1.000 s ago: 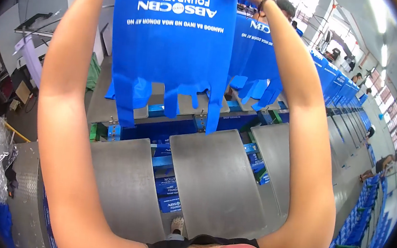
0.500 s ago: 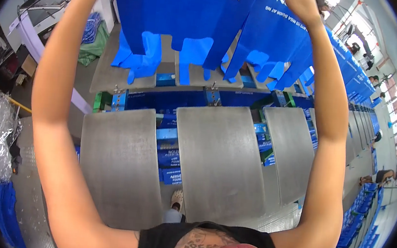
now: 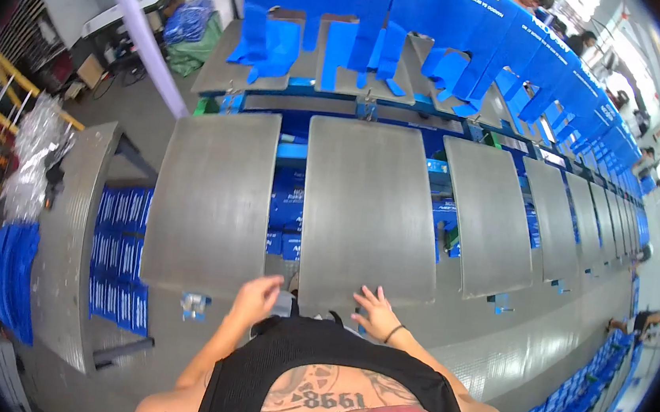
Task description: Placing and collecting blue reusable bags on screen printing boards at a series of stations.
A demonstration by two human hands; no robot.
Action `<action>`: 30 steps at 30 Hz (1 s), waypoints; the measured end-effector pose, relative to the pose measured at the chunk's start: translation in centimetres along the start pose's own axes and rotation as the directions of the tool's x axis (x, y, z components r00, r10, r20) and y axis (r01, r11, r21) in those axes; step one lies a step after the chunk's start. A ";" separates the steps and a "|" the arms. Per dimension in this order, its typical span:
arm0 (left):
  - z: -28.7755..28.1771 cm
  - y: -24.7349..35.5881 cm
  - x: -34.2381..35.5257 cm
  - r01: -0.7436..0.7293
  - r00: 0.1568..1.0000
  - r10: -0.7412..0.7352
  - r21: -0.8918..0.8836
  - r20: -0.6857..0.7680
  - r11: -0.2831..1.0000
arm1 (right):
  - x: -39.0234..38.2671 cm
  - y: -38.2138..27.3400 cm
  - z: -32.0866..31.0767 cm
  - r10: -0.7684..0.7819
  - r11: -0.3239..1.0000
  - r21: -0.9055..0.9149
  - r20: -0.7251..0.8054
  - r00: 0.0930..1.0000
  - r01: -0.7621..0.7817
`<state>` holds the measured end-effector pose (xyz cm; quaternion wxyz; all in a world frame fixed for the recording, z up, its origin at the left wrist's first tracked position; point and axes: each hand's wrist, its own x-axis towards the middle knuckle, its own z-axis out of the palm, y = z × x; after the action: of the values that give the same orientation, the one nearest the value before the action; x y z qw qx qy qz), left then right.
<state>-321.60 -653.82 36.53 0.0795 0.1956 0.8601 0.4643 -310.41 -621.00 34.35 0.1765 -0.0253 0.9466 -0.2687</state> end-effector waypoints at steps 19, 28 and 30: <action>15.1 -12.1 -52.8 0.936 0.349 -0.924 0.020 -0.158 0.350 | -7.1 -7.2 13.3 -0.439 0.879 -0.097 0.215 0.873 0.466; 19.1 -5.1 -79.8 0.755 -0.246 -0.901 -0.654 -0.357 0.053 | -14.0 -31.7 32.8 -0.537 0.325 0.006 0.824 0.180 0.946; 19.9 -1.5 -85.9 0.623 -0.466 -0.818 -0.781 -0.337 -0.033 | -17.2 -38.2 37.3 -0.522 0.291 0.125 0.852 0.048 0.948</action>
<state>-237.44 -674.52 20.31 -0.0194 -0.7422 0.5651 0.3597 -283.18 -669.83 30.06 0.3741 -0.6881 0.6210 -0.0317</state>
